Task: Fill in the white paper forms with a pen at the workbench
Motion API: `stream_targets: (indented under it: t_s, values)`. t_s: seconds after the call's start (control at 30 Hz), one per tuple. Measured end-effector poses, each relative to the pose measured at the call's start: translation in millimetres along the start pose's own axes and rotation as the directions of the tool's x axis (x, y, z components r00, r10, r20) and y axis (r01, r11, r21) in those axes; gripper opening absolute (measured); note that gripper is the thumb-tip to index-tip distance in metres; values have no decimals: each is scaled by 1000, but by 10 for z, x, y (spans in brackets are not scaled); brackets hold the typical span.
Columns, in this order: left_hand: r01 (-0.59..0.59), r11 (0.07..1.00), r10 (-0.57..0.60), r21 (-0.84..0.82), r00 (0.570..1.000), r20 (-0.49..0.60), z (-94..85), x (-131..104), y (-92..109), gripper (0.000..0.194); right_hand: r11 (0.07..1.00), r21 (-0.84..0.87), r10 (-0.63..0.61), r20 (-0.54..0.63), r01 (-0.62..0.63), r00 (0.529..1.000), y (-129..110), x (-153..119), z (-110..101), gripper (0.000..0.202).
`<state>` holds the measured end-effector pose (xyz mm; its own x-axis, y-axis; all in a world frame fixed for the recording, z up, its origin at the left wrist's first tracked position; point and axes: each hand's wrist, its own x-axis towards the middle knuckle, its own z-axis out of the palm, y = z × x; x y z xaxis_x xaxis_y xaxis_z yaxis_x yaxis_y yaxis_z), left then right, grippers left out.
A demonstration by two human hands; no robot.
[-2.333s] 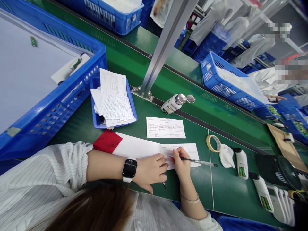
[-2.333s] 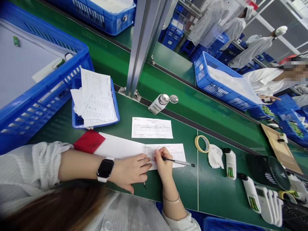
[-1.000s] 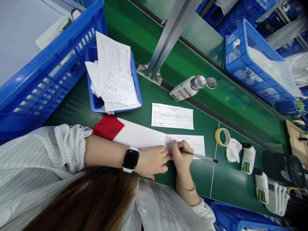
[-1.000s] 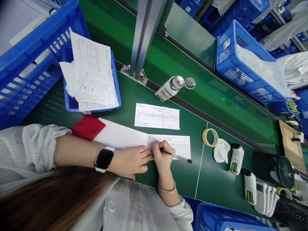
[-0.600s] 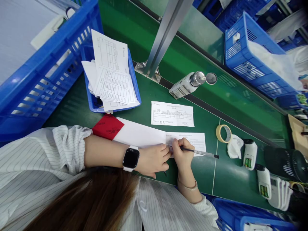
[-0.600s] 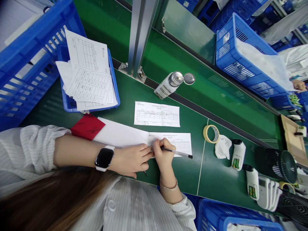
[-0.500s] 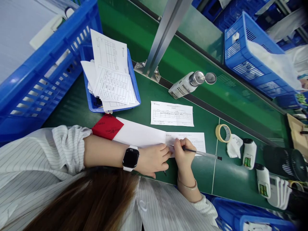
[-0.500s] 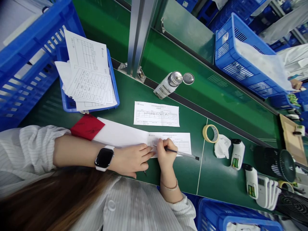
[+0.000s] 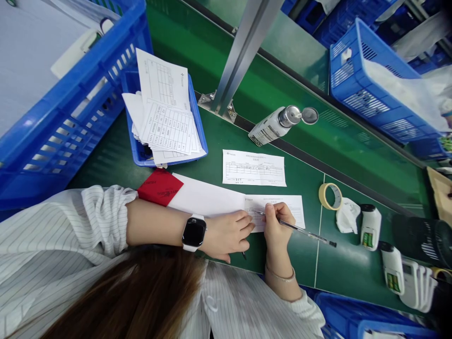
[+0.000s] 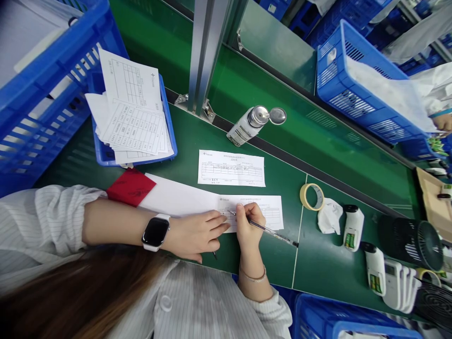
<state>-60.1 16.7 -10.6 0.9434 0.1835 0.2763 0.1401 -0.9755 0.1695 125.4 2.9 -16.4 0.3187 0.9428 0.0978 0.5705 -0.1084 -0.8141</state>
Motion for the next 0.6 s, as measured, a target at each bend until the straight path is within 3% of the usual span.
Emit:
stream_targets:
  t_s: [0.6]
  values:
    - [-5,1000,6,-8,999,41,-26,33,-8,46,984,-154,-82,43,87,996,32,-56,62,36]
